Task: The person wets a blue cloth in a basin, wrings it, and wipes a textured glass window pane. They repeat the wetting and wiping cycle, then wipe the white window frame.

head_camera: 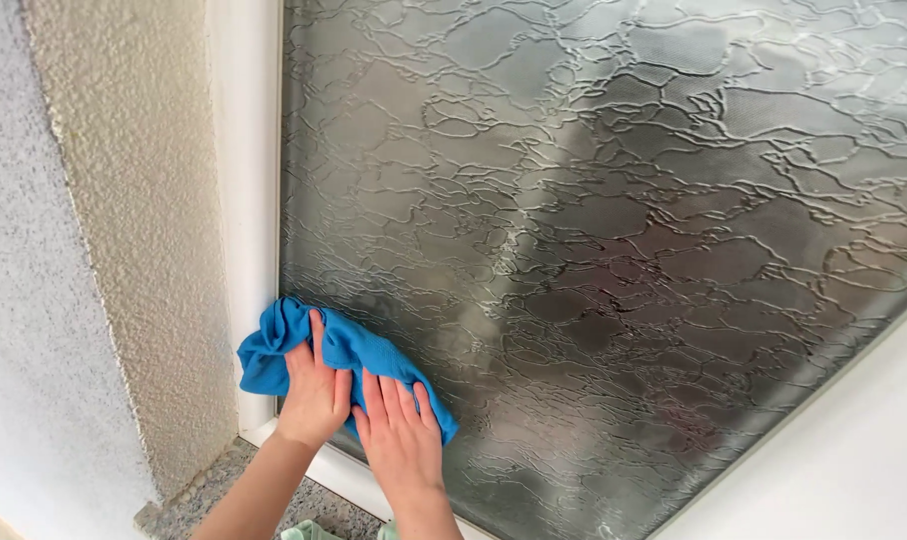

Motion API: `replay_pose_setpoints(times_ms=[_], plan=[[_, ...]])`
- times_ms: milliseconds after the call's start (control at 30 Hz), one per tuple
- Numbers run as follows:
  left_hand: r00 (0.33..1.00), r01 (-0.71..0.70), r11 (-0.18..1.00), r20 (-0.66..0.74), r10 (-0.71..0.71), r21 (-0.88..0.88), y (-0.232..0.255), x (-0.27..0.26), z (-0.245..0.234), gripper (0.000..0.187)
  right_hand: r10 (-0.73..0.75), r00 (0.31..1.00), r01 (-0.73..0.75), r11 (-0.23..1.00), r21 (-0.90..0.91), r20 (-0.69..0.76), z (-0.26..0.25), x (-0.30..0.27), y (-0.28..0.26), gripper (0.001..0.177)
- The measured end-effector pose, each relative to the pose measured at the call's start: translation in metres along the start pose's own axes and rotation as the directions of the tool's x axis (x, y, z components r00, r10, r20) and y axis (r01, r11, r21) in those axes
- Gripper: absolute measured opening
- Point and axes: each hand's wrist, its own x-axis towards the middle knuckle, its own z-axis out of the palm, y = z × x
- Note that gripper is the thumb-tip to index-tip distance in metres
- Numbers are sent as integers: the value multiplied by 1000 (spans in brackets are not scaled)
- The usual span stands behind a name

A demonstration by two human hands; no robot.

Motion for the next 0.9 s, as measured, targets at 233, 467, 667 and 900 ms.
replay_pose_setpoints(times_ms=[233, 467, 667, 900], plan=[[998, 59, 998, -29, -59, -11, 24, -11, 6, 75, -47, 992, 33, 992, 118, 118, -1, -14, 4, 61], [995, 86, 996, -55, -88, -40, 70, -29, 24, 75, 27, 993, -35, 997, 66, 119, -17, -37, 24, 59], [999, -42, 997, -26, 44, 68, 109, -44, 45, 77, 103, 993, -104, 995, 5, 62, -25, -82, 62, 62], [986, -142, 981, 105, 128, 131, 141, -62, 74, 81, 231, 969, -228, 973, -43, 85, -27, -126, 95, 68]])
